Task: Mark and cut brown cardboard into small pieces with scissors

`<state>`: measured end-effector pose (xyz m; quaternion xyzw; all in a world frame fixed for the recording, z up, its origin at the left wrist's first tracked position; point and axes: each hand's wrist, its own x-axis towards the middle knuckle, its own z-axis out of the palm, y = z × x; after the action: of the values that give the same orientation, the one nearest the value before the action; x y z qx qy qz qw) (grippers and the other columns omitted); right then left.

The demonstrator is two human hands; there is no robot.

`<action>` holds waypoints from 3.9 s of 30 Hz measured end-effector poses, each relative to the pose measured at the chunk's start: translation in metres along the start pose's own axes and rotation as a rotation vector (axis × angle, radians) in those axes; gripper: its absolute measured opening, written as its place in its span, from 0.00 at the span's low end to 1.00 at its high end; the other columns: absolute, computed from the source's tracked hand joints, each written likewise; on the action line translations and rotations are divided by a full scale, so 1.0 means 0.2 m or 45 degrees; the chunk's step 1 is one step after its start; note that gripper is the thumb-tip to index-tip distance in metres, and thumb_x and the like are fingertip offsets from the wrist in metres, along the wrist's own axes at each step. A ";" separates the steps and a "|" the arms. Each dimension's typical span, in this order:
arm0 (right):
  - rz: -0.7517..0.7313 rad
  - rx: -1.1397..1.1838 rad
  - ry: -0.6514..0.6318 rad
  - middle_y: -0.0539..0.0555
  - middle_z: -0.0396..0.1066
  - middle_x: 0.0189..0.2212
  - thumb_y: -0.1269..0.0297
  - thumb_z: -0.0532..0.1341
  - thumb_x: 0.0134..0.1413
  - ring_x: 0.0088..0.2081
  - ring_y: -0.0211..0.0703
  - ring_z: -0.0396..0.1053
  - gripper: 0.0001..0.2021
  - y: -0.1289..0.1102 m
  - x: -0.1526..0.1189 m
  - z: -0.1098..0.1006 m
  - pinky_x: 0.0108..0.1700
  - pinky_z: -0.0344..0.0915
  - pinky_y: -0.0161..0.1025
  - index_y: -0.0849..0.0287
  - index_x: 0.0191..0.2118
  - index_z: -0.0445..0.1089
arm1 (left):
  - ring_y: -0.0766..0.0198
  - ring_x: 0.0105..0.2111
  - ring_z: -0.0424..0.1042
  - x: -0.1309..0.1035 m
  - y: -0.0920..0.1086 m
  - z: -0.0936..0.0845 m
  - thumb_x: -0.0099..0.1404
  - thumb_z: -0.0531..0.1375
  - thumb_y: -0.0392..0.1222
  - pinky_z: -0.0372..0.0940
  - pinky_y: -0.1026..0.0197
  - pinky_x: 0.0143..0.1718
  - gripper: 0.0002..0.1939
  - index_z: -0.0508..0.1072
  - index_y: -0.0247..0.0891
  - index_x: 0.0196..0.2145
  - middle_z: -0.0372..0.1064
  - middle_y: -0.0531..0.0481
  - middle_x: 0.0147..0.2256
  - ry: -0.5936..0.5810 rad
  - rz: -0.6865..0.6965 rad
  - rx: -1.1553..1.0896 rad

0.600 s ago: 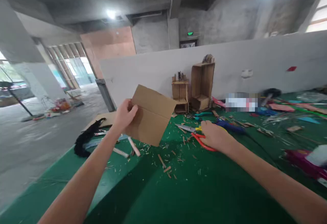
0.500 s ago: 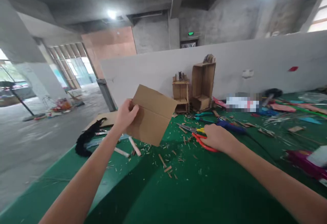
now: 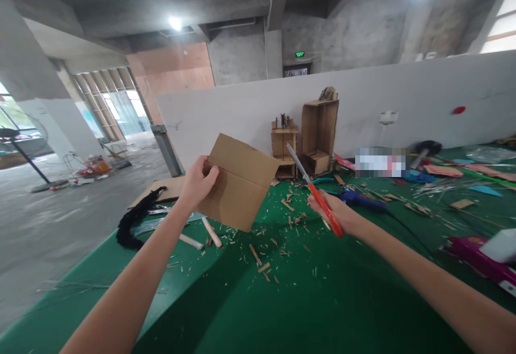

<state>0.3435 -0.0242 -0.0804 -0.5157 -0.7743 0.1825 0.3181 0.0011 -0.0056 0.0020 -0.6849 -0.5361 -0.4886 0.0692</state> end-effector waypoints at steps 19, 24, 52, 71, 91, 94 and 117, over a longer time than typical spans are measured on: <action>-0.041 -0.222 -0.182 0.54 0.62 0.34 0.42 0.48 0.54 0.43 0.51 0.61 0.18 -0.07 -0.06 -0.04 0.44 0.62 0.46 0.54 0.35 0.54 | 0.66 0.24 0.63 0.02 -0.06 -0.06 0.55 0.55 0.40 0.57 0.63 0.28 0.09 0.66 0.38 0.36 0.63 0.55 0.24 0.212 0.071 0.014; -0.058 -0.213 -0.185 0.55 0.62 0.35 0.43 0.48 0.55 0.43 0.51 0.62 0.18 -0.07 -0.05 -0.05 0.45 0.61 0.48 0.54 0.35 0.55 | 0.66 0.24 0.63 0.02 -0.06 -0.05 0.55 0.55 0.41 0.57 0.63 0.28 0.10 0.66 0.37 0.36 0.62 0.55 0.25 0.192 0.113 0.016; -0.151 -0.179 -0.160 0.57 0.61 0.37 0.45 0.51 0.54 0.44 0.52 0.60 0.18 -0.03 -0.05 -0.05 0.47 0.60 0.50 0.56 0.39 0.57 | 0.68 0.21 0.57 -0.01 0.02 -0.04 0.56 0.54 0.41 0.55 0.63 0.24 0.13 0.67 0.36 0.40 0.57 0.56 0.21 0.149 0.180 0.041; -0.189 -0.238 -0.191 0.56 0.64 0.34 0.46 0.47 0.58 0.35 0.47 0.64 0.17 -0.09 -0.07 -0.02 0.38 0.61 0.44 0.56 0.37 0.57 | 0.67 0.22 0.58 -0.01 0.01 -0.05 0.58 0.52 0.43 0.56 0.64 0.26 0.17 0.69 0.35 0.43 0.59 0.55 0.22 0.130 0.204 0.157; -0.223 -0.384 -0.200 0.55 0.68 0.29 0.46 0.46 0.58 0.31 0.46 0.66 0.18 -0.11 -0.05 -0.01 0.31 0.58 0.40 0.55 0.30 0.56 | 0.62 0.26 0.62 -0.04 -0.01 -0.06 0.59 0.50 0.40 0.56 0.61 0.29 0.14 0.68 0.37 0.41 0.62 0.51 0.26 0.182 0.270 0.436; -0.224 -0.456 -0.186 0.55 0.69 0.28 0.46 0.46 0.59 0.31 0.48 0.68 0.18 -0.13 -0.06 -0.01 0.31 0.57 0.40 0.55 0.29 0.57 | 0.62 0.26 0.62 -0.03 -0.01 -0.07 0.59 0.50 0.40 0.56 0.62 0.29 0.14 0.68 0.37 0.41 0.62 0.51 0.25 0.183 0.276 0.449; -0.246 -0.545 -0.110 0.55 0.68 0.27 0.50 0.45 0.60 0.29 0.45 0.67 0.18 -0.13 -0.06 -0.01 0.30 0.57 0.39 0.57 0.28 0.58 | 0.63 0.25 0.63 -0.06 0.06 -0.06 0.60 0.49 0.39 0.55 0.62 0.28 0.11 0.67 0.36 0.39 0.63 0.51 0.25 0.122 0.319 0.563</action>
<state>0.3304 -0.0467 -0.0670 -0.4867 -0.8540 0.0050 0.1841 0.0051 -0.0251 0.0048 -0.6902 -0.5371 -0.3790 0.3027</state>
